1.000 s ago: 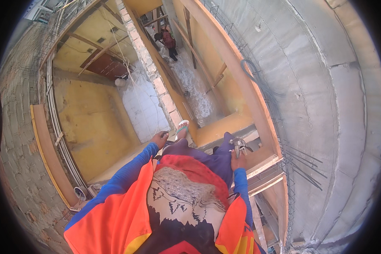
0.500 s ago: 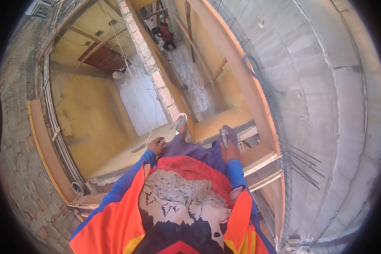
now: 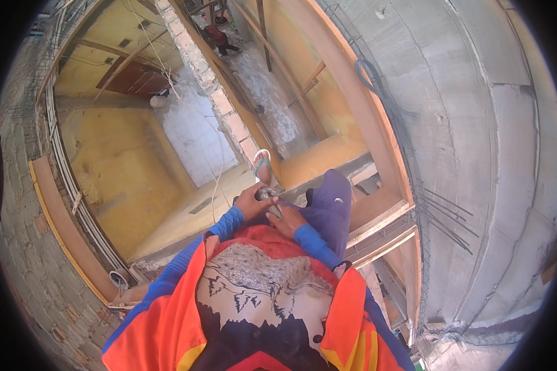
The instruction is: The person is assembling wooden formwork for a concrete structure at a construction site. They use a hammer to drive nails into wooden planks and rebar supports, securing the framework. The person also handles a bucket and a water bottle while working on the elevated structure.
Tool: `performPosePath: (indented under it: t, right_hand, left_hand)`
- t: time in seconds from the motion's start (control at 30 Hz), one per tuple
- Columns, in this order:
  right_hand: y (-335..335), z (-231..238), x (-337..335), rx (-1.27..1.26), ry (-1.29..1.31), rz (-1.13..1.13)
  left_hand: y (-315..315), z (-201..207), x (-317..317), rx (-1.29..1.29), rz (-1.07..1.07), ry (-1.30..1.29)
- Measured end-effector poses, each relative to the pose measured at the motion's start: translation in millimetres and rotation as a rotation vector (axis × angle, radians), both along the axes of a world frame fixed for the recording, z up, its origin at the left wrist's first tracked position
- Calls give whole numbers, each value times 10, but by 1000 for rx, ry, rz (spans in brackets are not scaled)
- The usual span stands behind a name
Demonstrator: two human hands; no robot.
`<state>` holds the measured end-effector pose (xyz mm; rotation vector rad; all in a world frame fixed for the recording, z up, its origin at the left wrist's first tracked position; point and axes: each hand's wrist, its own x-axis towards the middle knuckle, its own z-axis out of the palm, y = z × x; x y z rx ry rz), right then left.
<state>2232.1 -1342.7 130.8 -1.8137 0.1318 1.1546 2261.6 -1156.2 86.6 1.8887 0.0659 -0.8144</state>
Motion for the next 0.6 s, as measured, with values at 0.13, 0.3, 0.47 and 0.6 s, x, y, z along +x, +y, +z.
performPosePath:
  t: [0.13, 0.3, 0.47, 0.6]
  right_hand:
    - [-122, -205, -210, -110, -391, 15]
    - [-594, -108, -304, -337, -341, -316]
    - [-1052, 148, -478, -136, -279, -1201]
    - [-1593, -61, -620, -522, -362, -1147]
  left_hand:
    - [125, -400, -229, -78, 268, 149]
    - [529, -773, -520, -24, 525, 446]
    - [834, -860, -624, 189, 415, 468]
    - [832, -891, -668, 281, 380, 470]
